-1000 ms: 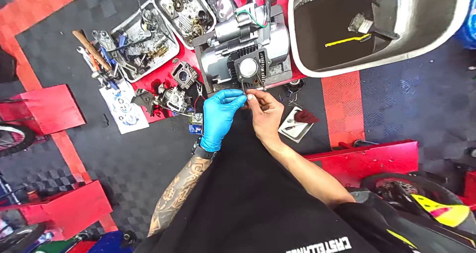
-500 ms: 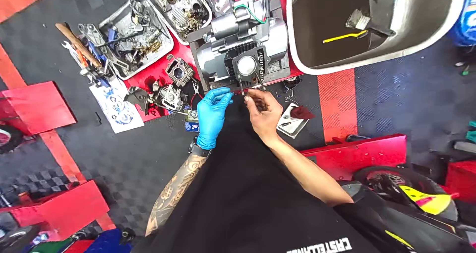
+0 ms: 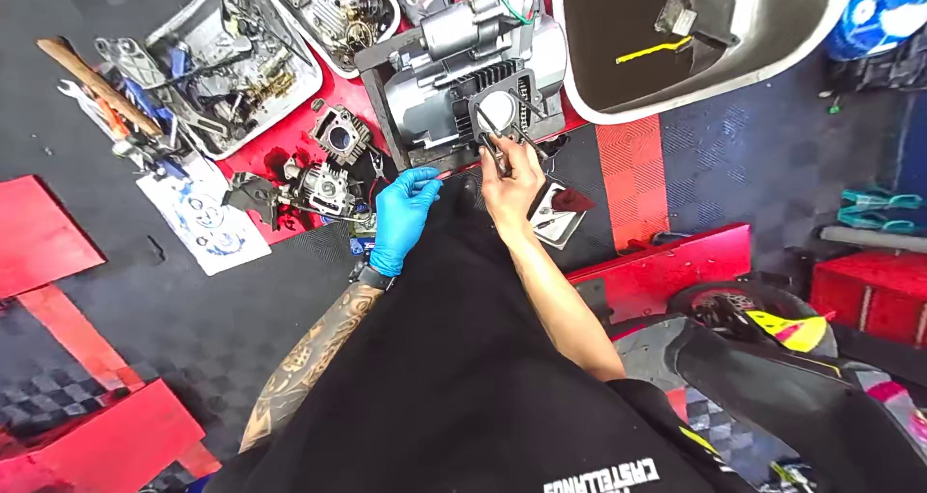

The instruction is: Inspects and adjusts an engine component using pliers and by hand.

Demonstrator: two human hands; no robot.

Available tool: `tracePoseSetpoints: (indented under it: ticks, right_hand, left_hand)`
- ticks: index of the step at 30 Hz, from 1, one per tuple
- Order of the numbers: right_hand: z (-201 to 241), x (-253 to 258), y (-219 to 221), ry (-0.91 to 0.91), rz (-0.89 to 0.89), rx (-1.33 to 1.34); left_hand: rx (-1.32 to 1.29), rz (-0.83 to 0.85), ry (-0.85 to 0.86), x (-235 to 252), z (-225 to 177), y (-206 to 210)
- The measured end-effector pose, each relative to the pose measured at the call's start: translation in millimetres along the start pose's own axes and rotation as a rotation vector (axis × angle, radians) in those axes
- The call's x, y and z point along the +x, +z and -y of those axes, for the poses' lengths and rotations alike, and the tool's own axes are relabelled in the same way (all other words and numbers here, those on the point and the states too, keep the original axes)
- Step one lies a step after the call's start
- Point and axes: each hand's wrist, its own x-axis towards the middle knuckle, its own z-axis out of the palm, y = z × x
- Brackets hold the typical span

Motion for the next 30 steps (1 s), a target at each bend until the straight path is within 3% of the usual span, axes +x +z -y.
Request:
tracePoseSetpoints:
  ticks: [7,14,22,30]
  right_hand:
    - [1.5,-4.9,22.0,0.036,-0.103,-0.047]
    - [9.7,0.2,22.7,0.228,-0.094,0.045]
    - [15.2,-19.4,31.5,0.200,-0.247,-0.096]
    - [13.0,-33.6,35.4,0.032,-0.136,-0.270]
  left_hand:
    - [0.070,0.116,0.052,6.9,5.4,-23.4]
    - [0.079,0.176,0.066,12.1,15.6,-41.9]
    - [0.040,0.216,0.083,17.4,18.8,-49.3]
    - [0.055,0.233,0.080,15.7,27.8,-54.6]
